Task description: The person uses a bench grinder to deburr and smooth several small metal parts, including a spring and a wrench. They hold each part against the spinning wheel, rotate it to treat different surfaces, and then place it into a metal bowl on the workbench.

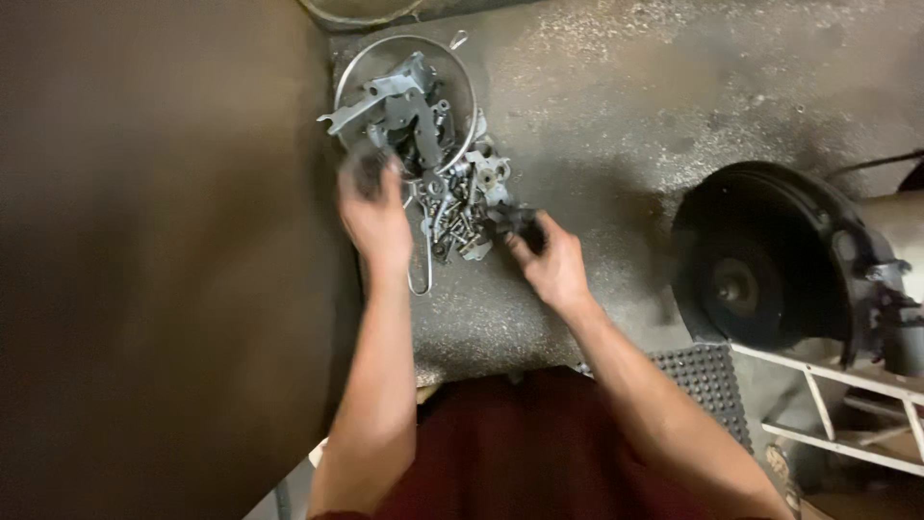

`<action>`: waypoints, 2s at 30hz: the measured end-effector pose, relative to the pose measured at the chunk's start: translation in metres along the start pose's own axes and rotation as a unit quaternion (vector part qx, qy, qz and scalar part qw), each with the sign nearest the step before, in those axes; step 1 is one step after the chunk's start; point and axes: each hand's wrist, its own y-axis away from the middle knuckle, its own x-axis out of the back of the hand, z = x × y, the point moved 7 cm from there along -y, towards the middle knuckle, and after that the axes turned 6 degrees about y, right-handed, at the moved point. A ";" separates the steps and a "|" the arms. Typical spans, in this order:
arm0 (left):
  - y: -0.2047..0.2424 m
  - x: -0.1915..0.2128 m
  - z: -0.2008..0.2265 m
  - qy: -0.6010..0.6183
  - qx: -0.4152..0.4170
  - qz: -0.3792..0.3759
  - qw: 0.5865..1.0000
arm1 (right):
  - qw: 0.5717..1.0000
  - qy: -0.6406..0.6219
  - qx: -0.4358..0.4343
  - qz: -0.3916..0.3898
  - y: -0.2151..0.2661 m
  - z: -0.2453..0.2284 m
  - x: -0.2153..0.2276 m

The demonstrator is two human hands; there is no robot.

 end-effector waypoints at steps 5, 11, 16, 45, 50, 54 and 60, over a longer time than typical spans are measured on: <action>0.002 -0.005 -0.013 -0.041 -0.035 -0.020 0.998 | 1.000 -0.014 -0.026 -0.009 0.013 0.010 0.010; 0.068 -0.057 -0.031 -0.259 -0.056 -0.273 0.925 | 0.998 0.064 0.020 0.007 0.010 0.027 0.007; 0.088 -0.083 -0.056 -0.434 -0.111 -0.294 0.844 | 0.989 0.118 0.082 0.030 0.010 0.019 0.015; 0.201 -0.072 0.082 0.302 0.194 -0.364 0.859 | 0.996 -0.027 0.086 0.022 0.128 0.050 0.156; 0.247 -0.091 0.107 0.223 0.147 -0.356 0.896 | 0.998 -0.003 0.053 0.019 0.159 0.069 0.211; 0.287 -0.115 0.108 0.139 0.104 -0.383 0.907 | 0.999 0.003 -0.018 0.047 0.178 0.112 0.241; 0.313 -0.133 0.116 0.187 0.172 -0.347 0.903 | 0.999 -0.008 -0.032 0.036 0.166 0.160 0.267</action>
